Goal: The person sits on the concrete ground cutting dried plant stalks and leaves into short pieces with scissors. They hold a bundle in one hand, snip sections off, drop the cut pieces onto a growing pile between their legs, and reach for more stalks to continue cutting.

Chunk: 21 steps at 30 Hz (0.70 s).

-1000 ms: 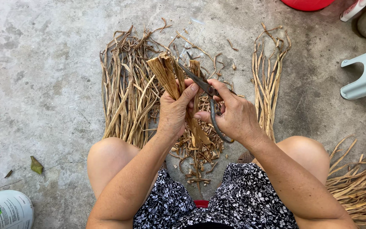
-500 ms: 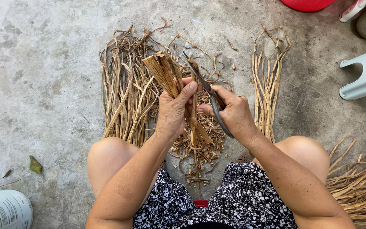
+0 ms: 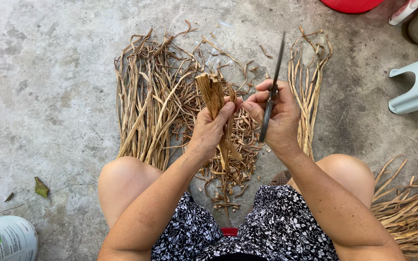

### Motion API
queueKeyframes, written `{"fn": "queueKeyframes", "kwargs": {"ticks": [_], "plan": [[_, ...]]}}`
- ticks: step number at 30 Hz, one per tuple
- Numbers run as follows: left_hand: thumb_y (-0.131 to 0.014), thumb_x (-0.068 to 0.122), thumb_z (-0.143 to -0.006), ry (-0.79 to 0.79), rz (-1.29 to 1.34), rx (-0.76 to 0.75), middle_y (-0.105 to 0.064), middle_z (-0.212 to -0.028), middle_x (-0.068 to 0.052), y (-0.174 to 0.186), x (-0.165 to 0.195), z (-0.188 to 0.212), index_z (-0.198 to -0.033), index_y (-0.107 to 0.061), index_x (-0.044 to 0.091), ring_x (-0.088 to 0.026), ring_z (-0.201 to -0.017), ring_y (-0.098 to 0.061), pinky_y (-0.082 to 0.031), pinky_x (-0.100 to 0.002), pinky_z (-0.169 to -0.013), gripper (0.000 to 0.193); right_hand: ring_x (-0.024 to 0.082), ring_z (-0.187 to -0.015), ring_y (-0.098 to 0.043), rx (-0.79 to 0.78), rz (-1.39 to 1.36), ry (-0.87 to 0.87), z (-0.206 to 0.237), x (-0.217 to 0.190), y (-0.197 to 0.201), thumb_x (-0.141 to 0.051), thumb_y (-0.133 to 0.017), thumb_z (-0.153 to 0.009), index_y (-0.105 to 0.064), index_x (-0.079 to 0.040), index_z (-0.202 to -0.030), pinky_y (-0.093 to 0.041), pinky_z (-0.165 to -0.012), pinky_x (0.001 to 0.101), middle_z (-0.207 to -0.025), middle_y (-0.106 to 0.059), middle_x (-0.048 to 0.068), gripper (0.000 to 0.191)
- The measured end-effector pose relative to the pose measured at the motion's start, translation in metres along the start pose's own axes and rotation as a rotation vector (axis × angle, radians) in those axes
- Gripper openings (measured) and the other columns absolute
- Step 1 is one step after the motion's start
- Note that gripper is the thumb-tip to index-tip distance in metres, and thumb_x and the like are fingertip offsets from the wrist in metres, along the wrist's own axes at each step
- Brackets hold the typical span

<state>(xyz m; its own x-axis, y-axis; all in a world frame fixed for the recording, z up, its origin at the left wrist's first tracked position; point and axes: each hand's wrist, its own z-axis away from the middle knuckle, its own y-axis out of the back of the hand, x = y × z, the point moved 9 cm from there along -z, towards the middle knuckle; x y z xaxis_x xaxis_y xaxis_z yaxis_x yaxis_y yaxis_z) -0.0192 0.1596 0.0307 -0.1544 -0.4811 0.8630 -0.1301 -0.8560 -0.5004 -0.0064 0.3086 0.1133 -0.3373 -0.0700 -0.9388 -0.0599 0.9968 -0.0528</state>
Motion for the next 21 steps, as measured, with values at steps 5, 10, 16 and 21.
{"fn": "queueKeyframes", "kwargs": {"ticks": [5,10,16,21], "plan": [[-0.053,0.020,-0.105,0.042,-0.333,-0.061,-0.069,-0.101,-0.004,-0.026,-0.002,0.011,-0.138,-0.056,0.009,-0.014,-0.078,-0.068,-0.061,-0.028,-0.068,0.035,0.008,-0.097,-0.066,-0.040,-0.110,-0.004,0.007,-0.004,-0.008,0.001,-0.079,-0.093,-0.048,-0.010,-0.125,-0.060,-0.084,0.0215,-0.114,-0.064,0.004,0.045],[-0.063,0.018,-0.100,-0.024,-0.400,-0.132,-0.062,-0.099,0.001,-0.051,0.018,0.019,-0.138,-0.050,0.008,-0.009,-0.087,-0.058,-0.052,-0.027,-0.074,0.041,0.008,-0.102,-0.065,0.021,-0.093,-0.090,0.003,0.008,-0.002,0.003,-0.080,-0.092,-0.051,-0.009,-0.126,-0.059,-0.090,0.0228,-0.112,-0.058,-0.001,0.047],[-0.059,0.031,-0.106,0.072,-0.201,-0.189,-0.055,-0.094,0.006,-0.027,0.013,0.014,-0.129,-0.058,0.007,-0.006,-0.085,-0.052,-0.046,-0.027,-0.076,0.034,0.011,-0.101,-0.069,0.006,-0.302,-0.208,-0.004,0.021,0.009,0.002,-0.081,-0.086,-0.054,-0.011,-0.125,-0.061,-0.094,0.0275,-0.105,-0.066,0.001,0.049],[-0.052,0.037,-0.115,-0.088,-0.488,0.017,-0.056,-0.079,0.002,0.000,0.016,0.004,-0.099,-0.061,0.005,-0.009,-0.069,-0.052,-0.043,-0.025,-0.060,0.037,0.008,-0.099,-0.066,-0.039,-0.181,-0.190,0.000,0.021,0.007,0.001,-0.083,-0.088,-0.055,-0.011,-0.127,-0.059,-0.088,0.0243,-0.106,-0.065,-0.001,0.049]]}}
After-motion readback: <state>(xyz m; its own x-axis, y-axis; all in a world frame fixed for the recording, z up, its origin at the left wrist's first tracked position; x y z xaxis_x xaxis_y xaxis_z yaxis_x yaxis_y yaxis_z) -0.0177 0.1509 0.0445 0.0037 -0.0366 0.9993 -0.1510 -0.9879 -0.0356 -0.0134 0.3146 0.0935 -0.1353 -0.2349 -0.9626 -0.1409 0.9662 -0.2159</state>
